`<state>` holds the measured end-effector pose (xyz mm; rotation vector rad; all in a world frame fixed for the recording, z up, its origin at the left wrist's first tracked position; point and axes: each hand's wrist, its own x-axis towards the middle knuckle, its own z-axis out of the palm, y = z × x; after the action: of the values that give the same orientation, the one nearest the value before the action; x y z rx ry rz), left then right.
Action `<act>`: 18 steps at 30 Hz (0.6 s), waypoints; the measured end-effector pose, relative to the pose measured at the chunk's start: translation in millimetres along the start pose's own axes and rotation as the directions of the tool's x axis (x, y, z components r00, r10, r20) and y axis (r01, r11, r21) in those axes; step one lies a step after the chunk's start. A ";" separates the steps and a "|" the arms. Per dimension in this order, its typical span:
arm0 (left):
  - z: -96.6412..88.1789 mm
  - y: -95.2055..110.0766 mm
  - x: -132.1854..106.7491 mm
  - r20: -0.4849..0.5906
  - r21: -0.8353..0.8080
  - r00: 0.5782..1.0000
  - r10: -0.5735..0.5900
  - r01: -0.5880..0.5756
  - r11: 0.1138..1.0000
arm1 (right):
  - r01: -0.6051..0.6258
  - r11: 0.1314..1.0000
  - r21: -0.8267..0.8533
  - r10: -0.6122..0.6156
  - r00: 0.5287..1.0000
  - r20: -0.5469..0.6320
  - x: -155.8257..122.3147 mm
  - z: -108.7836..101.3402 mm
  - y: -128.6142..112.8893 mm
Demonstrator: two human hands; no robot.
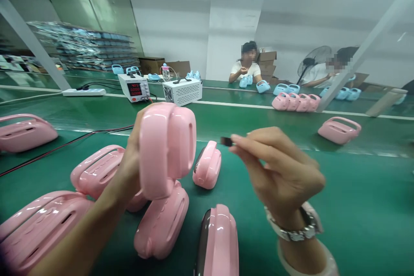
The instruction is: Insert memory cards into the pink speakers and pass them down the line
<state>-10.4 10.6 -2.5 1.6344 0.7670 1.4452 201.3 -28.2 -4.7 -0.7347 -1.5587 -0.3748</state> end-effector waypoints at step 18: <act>7.9 -9.1 0.4 -0.044 0.390 0.997 -0.059 0.072 0.918 | -0.132 0.947 -0.291 0.166 0.981 0.096 -76.5 -54.0 79.6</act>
<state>-1.9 14.0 -10.4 1.8630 1.1779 1.3307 292.8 -21.2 -86.4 -1.1098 -1.5659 -0.4545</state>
